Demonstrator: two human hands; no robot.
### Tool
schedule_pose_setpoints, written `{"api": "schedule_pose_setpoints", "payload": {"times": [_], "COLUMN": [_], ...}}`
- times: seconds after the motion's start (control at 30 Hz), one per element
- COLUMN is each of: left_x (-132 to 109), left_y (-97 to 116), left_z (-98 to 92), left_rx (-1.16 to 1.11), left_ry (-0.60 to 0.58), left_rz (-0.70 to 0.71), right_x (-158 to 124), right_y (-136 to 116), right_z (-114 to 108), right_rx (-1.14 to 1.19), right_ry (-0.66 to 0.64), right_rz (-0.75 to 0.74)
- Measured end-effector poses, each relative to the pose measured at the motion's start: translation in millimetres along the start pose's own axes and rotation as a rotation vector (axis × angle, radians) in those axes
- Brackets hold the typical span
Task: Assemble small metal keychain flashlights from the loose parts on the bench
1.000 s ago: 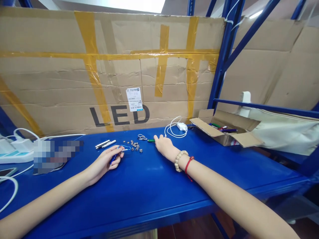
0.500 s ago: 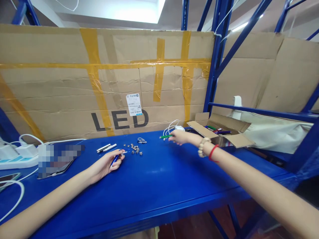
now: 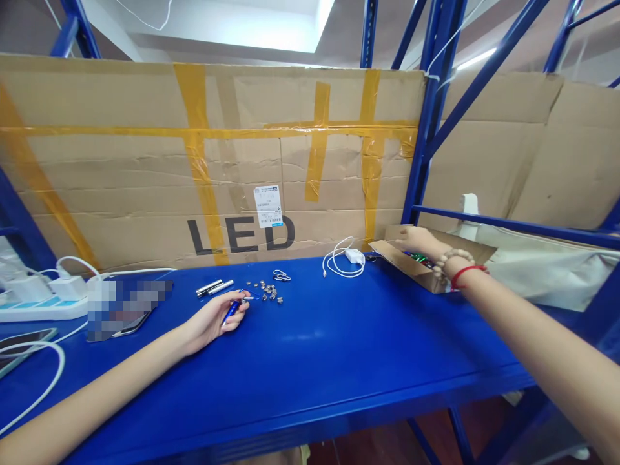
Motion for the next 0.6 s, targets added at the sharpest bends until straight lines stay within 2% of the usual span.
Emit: {"api": "schedule_pose_setpoints", "payload": {"times": [0.07,0.13,0.27,0.33,0.4,0.47,0.6], "left_x": [-0.4,-1.0,-3.6,-5.2,-6.6,-7.8,-9.3], "left_y": [0.4,1.2,2.7,3.0,3.1,2.5,0.8], "left_z": [0.6,1.5,3.1,3.6,4.0,4.3,6.6], "left_rx": [0.001,0.003,0.023,0.039,0.056,0.072,0.104], "left_ry": [-0.020,-0.038,-0.077,-0.086,-0.086,-0.071,-0.047], "left_rz": [0.004,0.010,0.006,0.008,0.021,0.031,0.048], "right_x": [-9.3,-27.1,-81.7,-106.1,-122.2,-129.6,-132.0], "right_y": [-28.6,-71.7,-164.8,-197.7,-217.1,-224.1,-217.1], "right_z": [24.4,50.9,95.0,108.5,115.7,116.3,115.0], "right_rx": [0.091,0.224,0.496,0.598,0.677,0.759,0.795], "right_ry": [-0.110,-0.218,-0.399,-0.462,-0.481,-0.405,-0.265], "right_rz": [-0.081,-0.243,-0.578,-0.696,-0.798,-0.888,-0.874]}}
Point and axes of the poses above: each hand's wrist, its own x-axis towards the middle knuckle, its own z-axis out of the palm, y = z × x, the point moved 4 cm from there along x, towards the middle knuckle, and after that the axes turned 12 degrees about x, right-handed, at the moved point
